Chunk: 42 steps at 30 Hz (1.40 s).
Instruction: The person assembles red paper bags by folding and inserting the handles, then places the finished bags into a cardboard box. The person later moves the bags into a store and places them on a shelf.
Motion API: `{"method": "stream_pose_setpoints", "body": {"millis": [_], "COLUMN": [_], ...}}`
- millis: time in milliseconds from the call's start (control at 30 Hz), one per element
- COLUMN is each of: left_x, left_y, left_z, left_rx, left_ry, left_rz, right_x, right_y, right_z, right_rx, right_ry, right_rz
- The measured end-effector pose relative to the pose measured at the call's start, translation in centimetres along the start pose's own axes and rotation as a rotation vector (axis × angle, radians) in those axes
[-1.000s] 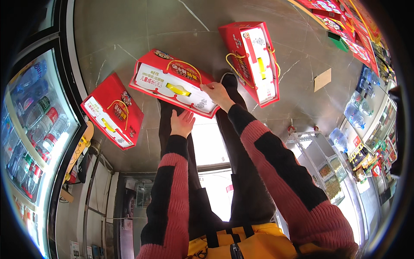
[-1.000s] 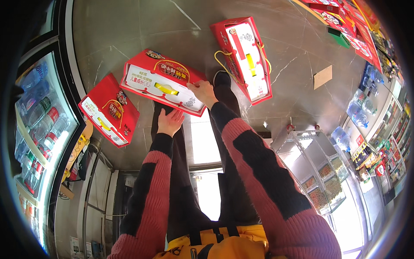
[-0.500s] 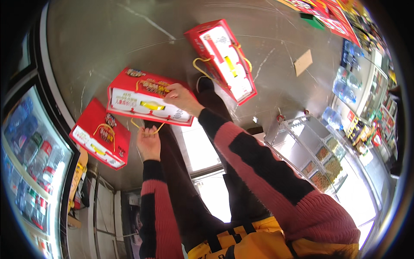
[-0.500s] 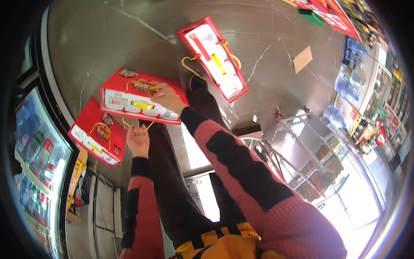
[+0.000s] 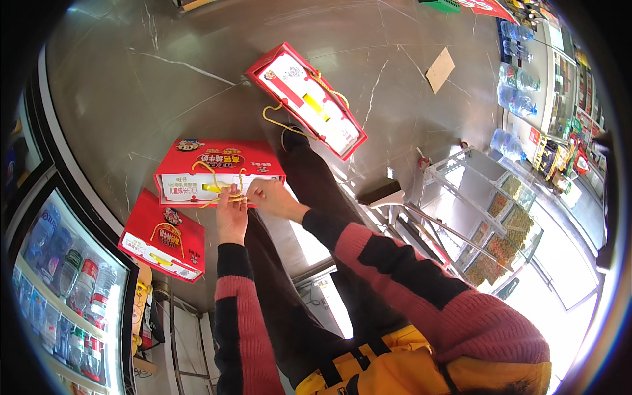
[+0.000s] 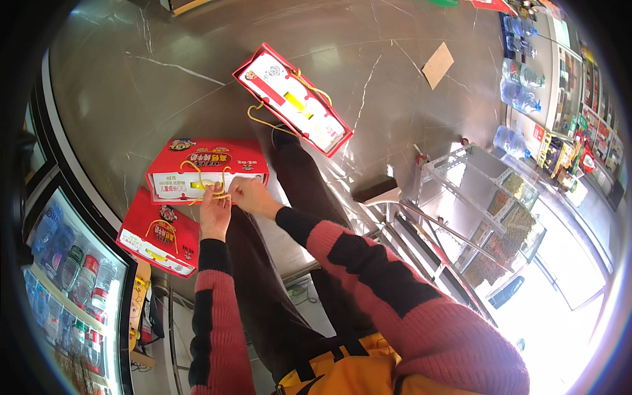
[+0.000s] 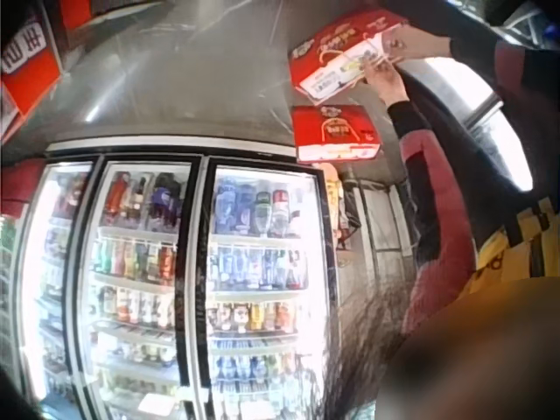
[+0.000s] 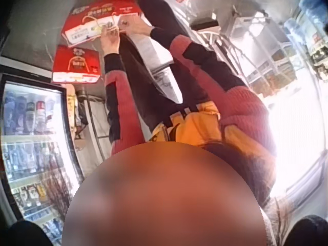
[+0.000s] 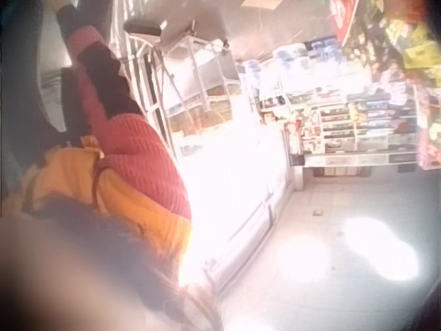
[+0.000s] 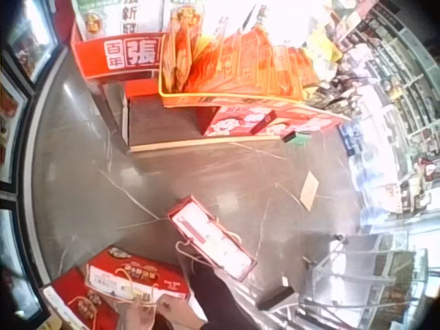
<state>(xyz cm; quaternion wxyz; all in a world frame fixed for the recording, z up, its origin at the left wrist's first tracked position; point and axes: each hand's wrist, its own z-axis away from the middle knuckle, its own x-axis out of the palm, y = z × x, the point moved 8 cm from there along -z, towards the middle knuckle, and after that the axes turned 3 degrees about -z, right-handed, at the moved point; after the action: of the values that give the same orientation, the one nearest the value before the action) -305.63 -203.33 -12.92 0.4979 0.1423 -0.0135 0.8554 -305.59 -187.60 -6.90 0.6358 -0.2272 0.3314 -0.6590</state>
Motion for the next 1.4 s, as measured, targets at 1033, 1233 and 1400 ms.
{"method": "stream_pose_setpoints", "body": {"millis": [1033,1233,1400], "left_x": [18.2,21.5,29.2], "left_y": [14.5,16.9,16.8], "left_z": [27.2,25.5,21.0], "left_rx": [0.257,0.291,0.286], "left_ry": [-0.077,-0.083,-0.177], "left_rz": [-0.65,-0.572,-0.6], "right_x": [6.9,11.9,10.0], "right_y": [-9.4,-10.0,-6.7], "right_z": [11.4,5.8,-0.1], "right_rx": [0.277,0.61,0.435], "right_ry": [-0.097,-0.107,-0.05], "right_rz": [-0.853,-1.82,-1.92]}}
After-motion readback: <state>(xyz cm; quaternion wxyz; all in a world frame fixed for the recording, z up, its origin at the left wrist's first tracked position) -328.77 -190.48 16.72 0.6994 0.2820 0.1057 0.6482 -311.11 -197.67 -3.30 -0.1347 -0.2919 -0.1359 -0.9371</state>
